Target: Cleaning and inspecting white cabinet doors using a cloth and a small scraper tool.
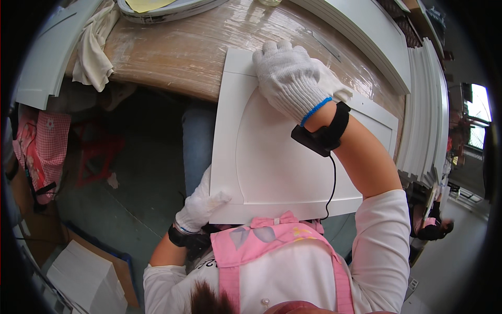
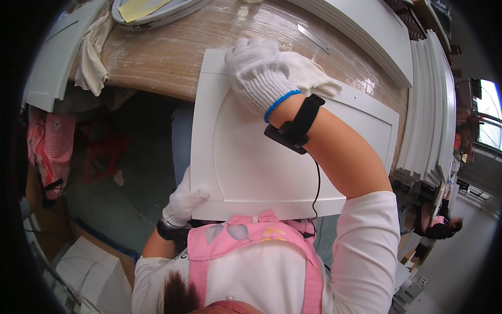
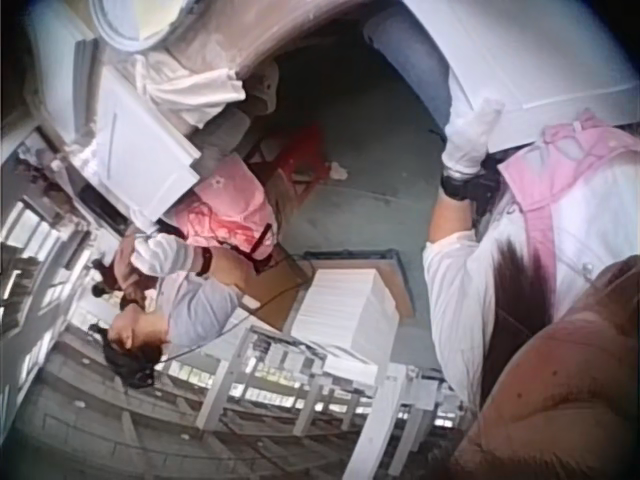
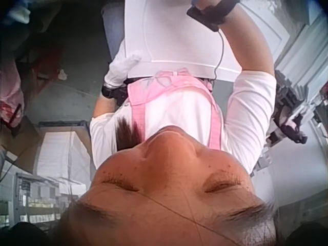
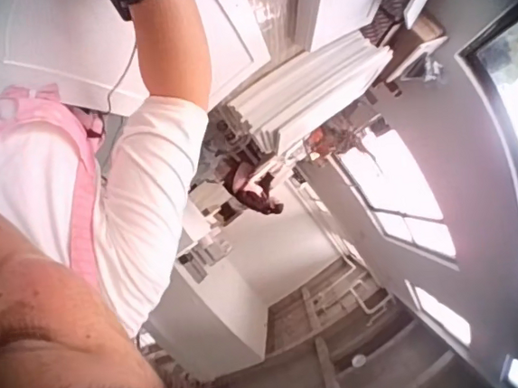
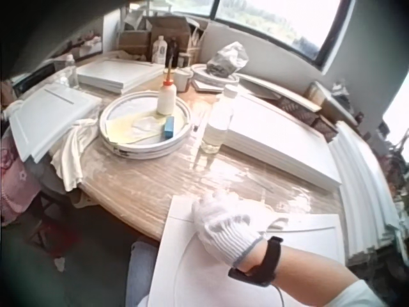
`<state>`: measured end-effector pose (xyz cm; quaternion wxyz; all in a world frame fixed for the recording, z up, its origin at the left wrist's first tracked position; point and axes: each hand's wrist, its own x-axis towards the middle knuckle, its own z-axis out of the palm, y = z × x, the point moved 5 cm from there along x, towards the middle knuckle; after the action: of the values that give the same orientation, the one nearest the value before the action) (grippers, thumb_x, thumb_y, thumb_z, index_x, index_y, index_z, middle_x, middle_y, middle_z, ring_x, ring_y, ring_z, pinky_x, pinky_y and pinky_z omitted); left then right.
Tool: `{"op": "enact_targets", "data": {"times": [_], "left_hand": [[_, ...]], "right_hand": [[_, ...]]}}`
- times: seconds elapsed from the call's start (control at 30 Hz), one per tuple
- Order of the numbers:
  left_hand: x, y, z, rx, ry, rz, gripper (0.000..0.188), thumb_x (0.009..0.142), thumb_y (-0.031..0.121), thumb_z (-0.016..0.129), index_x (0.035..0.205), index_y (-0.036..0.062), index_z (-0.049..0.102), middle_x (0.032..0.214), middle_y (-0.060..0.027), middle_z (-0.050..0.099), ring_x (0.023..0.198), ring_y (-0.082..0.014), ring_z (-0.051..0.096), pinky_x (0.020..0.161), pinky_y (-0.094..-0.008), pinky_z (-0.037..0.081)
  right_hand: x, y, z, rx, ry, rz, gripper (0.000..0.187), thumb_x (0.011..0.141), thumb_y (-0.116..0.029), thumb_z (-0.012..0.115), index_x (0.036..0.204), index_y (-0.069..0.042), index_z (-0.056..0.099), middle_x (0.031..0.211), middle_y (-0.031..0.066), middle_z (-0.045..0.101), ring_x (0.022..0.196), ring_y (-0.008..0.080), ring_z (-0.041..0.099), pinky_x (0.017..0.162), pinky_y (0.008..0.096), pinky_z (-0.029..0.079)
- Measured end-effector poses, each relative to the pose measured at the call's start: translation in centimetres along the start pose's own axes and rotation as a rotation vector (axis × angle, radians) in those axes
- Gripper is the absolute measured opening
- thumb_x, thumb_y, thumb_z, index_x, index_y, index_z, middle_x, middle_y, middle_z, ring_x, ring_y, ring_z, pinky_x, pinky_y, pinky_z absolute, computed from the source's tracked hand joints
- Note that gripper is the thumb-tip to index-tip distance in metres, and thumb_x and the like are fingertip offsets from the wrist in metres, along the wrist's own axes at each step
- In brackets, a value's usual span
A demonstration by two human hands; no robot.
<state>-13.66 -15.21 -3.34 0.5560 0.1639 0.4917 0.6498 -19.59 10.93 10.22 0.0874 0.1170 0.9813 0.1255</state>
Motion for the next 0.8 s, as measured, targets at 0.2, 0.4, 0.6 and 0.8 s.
{"op": "enact_targets", "data": {"times": [0.2, 0.4, 0.6, 0.8], "left_hand": [[0.5, 1.7, 0.5, 0.055, 0.033, -0.035, 0.080, 0.093, 0.021, 0.069, 0.154, -0.0041, 0.023, 0.148, -0.0146, 0.044, 0.136, -0.0213, 0.043, 0.113, -0.0338, 0.034], [-0.4, 0.4, 1.7, -0.471, -0.023, -0.068, 0.076, 0.096, 0.015, 0.064, 0.156, -0.0009, 0.020, 0.149, -0.0147, 0.042, 0.137, -0.0226, 0.043, 0.113, -0.0360, 0.036], [-0.7, 0.7, 2.3, -0.576, -0.048, -0.107, 0.074, 0.097, 0.008, 0.059, 0.157, 0.0055, 0.016, 0.148, -0.0164, 0.041, 0.135, -0.0305, 0.047, 0.107, -0.0474, 0.047], [-1.2, 0.7, 2.3, -0.537, 0.006, -0.105, 0.069, 0.097, 0.003, 0.055, 0.155, 0.0054, 0.018, 0.147, -0.0179, 0.041, 0.132, -0.0376, 0.050, 0.100, -0.0581, 0.052]], "right_hand": [[-1.0, 1.7, 1.4, -0.017, 0.023, 0.091, 0.024, 0.086, -0.011, 0.061, 0.109, -0.004, 0.064, 0.111, 0.0153, 0.063, 0.105, 0.0338, 0.062, 0.083, 0.0423, 0.055], [-6.8, 10.2, 4.7, -0.071, -0.098, 0.311, 0.024, 0.090, -0.017, 0.058, 0.109, -0.005, 0.064, 0.114, 0.0150, 0.064, 0.109, 0.0307, 0.061, 0.090, 0.0422, 0.051], [-2.9, 6.4, 4.1, 0.041, -0.013, 0.192, 0.021, 0.090, -0.015, 0.055, 0.106, -0.005, 0.065, 0.110, 0.0150, 0.065, 0.105, 0.0311, 0.063, 0.085, 0.0420, 0.054], [-1.1, 5.1, 4.4, 0.016, 0.183, 0.086, 0.021, 0.091, -0.016, 0.055, 0.106, -0.006, 0.064, 0.110, 0.0148, 0.065, 0.103, 0.0328, 0.065, 0.084, 0.0436, 0.054]]}}
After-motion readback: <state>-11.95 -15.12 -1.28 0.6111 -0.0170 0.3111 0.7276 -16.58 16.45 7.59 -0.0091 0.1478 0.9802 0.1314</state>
